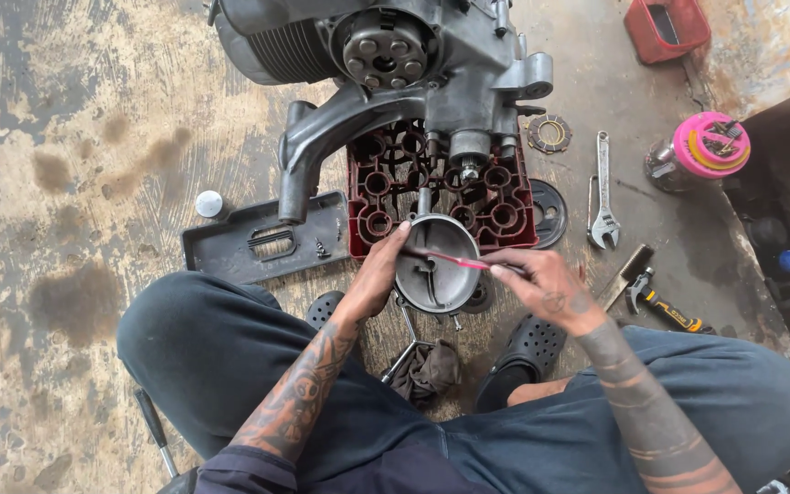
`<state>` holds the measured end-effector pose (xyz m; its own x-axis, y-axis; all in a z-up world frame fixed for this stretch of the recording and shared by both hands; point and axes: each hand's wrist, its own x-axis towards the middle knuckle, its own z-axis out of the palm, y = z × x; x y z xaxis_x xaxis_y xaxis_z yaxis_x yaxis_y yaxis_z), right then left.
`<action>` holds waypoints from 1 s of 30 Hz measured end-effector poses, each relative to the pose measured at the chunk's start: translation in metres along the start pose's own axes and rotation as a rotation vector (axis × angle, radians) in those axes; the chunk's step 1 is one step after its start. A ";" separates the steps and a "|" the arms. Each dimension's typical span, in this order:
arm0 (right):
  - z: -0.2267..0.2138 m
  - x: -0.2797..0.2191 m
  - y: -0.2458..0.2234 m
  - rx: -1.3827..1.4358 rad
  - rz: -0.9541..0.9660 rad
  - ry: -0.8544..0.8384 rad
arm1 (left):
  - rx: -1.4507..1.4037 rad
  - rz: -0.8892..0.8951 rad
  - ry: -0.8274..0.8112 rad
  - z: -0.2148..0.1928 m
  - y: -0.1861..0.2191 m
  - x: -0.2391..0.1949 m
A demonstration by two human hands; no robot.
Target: Cleaning motorcycle engine components using a brush and other tools
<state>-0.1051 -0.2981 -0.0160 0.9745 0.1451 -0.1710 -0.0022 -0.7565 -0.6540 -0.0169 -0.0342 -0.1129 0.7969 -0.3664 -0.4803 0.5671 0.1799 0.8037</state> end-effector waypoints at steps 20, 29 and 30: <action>-0.023 -0.015 0.015 -0.234 -0.094 0.049 | 0.473 0.382 0.229 0.020 0.031 -0.025; -0.033 -0.016 0.004 -0.176 0.061 -0.049 | 0.490 0.365 0.204 0.010 0.028 -0.025; -0.032 -0.015 0.011 -0.301 0.041 0.076 | 0.523 0.337 0.188 0.012 0.029 -0.025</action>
<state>-0.1127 -0.3287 0.0030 0.9890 0.0713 -0.1297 0.0138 -0.9170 -0.3986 -0.0230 -0.0305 -0.0735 0.9631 -0.1931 -0.1874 0.1415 -0.2288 0.9631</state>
